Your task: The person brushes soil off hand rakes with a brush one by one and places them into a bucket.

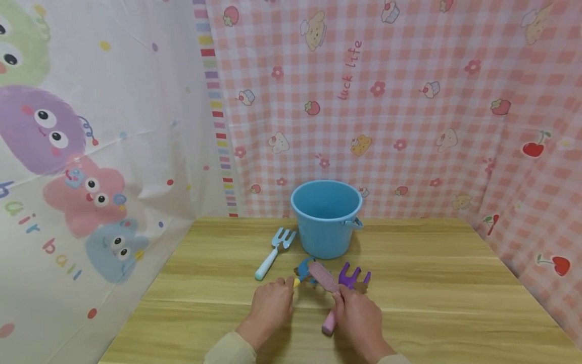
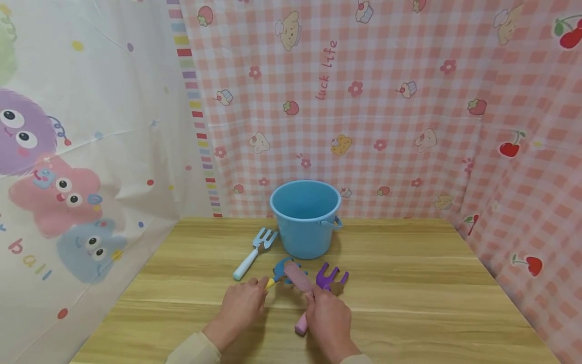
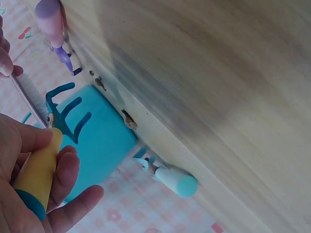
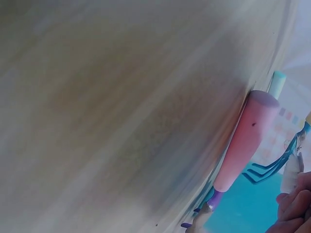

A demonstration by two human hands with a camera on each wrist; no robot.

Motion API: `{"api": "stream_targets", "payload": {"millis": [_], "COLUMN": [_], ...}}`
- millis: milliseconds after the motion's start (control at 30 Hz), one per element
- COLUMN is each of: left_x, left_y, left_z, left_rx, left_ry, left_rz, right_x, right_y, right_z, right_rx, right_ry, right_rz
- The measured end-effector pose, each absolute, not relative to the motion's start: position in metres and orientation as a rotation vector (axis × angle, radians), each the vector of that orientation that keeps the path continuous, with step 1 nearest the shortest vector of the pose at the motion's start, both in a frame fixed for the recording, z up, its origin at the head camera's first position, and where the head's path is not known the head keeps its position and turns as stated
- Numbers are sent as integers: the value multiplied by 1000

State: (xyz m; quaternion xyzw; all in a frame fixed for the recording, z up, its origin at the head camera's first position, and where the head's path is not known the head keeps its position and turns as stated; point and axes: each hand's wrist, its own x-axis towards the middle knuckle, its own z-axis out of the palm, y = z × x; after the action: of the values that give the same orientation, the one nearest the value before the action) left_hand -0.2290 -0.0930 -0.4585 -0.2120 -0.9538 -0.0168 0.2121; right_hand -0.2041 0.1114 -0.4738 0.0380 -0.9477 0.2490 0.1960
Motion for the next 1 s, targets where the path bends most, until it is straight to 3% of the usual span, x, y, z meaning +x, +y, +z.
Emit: {"api": "stream_targets", "payload": {"millis": [1000], "left_x": [-229], "left_y": [-92], "left_z": [-457], "left_rx": [-543], "left_ry": [-2634], "left_rz": [-30], "right_x": [-202], "right_y": [104], "right_z": [-476], "right_rx": [93], "right_ry": [-2622], "right_rz": [669]}}
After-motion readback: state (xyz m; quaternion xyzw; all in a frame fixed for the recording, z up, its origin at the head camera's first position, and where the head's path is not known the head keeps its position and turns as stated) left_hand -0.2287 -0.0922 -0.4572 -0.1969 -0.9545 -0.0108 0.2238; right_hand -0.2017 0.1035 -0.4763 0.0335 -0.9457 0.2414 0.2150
